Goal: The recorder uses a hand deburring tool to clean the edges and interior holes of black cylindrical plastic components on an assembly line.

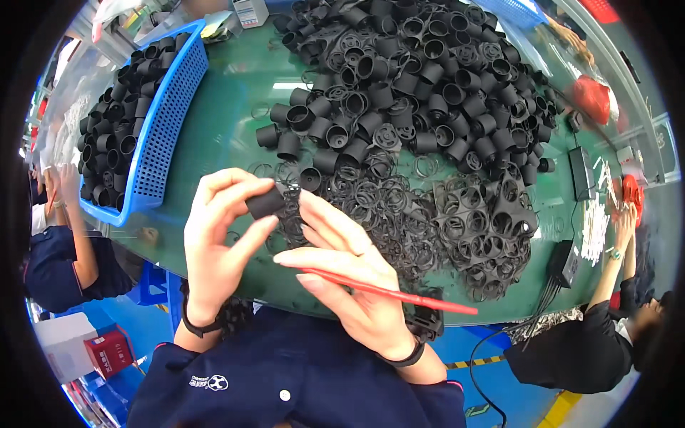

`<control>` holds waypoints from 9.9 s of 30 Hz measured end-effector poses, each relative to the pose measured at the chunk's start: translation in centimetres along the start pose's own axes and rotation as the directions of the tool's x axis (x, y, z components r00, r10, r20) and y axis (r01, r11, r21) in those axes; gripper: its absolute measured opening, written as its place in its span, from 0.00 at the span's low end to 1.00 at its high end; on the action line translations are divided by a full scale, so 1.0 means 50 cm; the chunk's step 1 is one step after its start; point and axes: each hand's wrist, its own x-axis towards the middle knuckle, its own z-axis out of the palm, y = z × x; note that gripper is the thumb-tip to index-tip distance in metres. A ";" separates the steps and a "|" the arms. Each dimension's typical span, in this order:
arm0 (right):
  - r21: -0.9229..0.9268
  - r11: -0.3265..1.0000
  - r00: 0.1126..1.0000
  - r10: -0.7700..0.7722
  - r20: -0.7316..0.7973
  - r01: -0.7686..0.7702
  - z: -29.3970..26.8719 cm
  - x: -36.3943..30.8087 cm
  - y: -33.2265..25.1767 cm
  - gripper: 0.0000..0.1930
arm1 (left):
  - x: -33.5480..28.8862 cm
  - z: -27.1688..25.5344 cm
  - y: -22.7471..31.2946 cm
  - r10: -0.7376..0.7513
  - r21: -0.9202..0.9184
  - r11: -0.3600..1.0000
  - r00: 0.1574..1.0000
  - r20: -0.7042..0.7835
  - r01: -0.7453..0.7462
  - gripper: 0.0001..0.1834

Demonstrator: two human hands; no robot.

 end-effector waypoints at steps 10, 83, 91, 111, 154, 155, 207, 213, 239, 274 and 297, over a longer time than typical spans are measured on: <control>0.402 0.913 0.992 0.104 -0.074 -0.066 0.002 -0.005 -0.001 0.14 | -0.010 -0.009 0.026 -0.031 -0.321 0.944 0.987 0.159 0.082 0.33; -0.873 0.487 0.920 -0.348 -0.181 0.012 -0.073 0.005 -0.061 0.10 | -0.039 0.000 0.035 -0.253 -0.774 0.100 0.768 0.588 0.625 0.17; -0.745 0.629 0.941 -0.339 -0.006 0.222 -0.040 -0.002 -0.061 0.07 | -0.036 0.011 0.019 -0.200 -0.801 0.128 0.806 0.557 0.585 0.19; -0.674 0.579 0.885 -0.224 0.409 0.458 -0.029 0.016 -0.094 0.11 | -0.045 -0.002 0.010 -0.071 -0.763 0.278 0.804 0.590 0.584 0.11; -0.684 0.583 0.899 -0.298 0.322 0.438 -0.028 -0.003 -0.074 0.13 | -0.050 0.016 0.013 -0.152 -0.799 0.117 0.806 0.572 0.589 0.13; -0.689 0.543 0.877 -0.325 0.354 0.480 -0.031 -0.001 -0.072 0.13 | -0.047 0.013 0.008 -0.118 -0.775 0.186 0.796 0.593 0.605 0.13; -0.764 0.301 0.761 -0.543 0.355 0.571 -0.004 -0.004 -0.041 0.13 | -0.061 0.021 0.040 -0.363 -0.750 0.023 0.704 0.610 0.661 0.14; -0.798 0.195 0.732 -0.562 0.386 0.571 0.001 -0.016 -0.045 0.13 | -0.060 0.020 0.047 -0.413 -0.710 -0.039 0.635 0.652 0.703 0.15; -0.585 0.713 0.921 -0.333 0.202 0.386 -0.026 -0.020 -0.064 0.17 | -0.052 0.032 0.027 -0.180 -0.785 0.009 0.774 0.608 0.619 0.13; -0.878 0.466 0.958 -0.186 -0.218 -0.109 -0.045 -0.036 -0.023 0.13 | -0.039 0.024 0.035 -0.240 -0.688 0.304 0.752 0.614 0.659 0.28; -0.802 0.396 0.879 -0.359 0.314 0.448 -0.023 -0.012 -0.070 0.10 | -0.058 0.028 0.017 -0.141 -0.777 0.054 0.775 0.616 0.627 0.09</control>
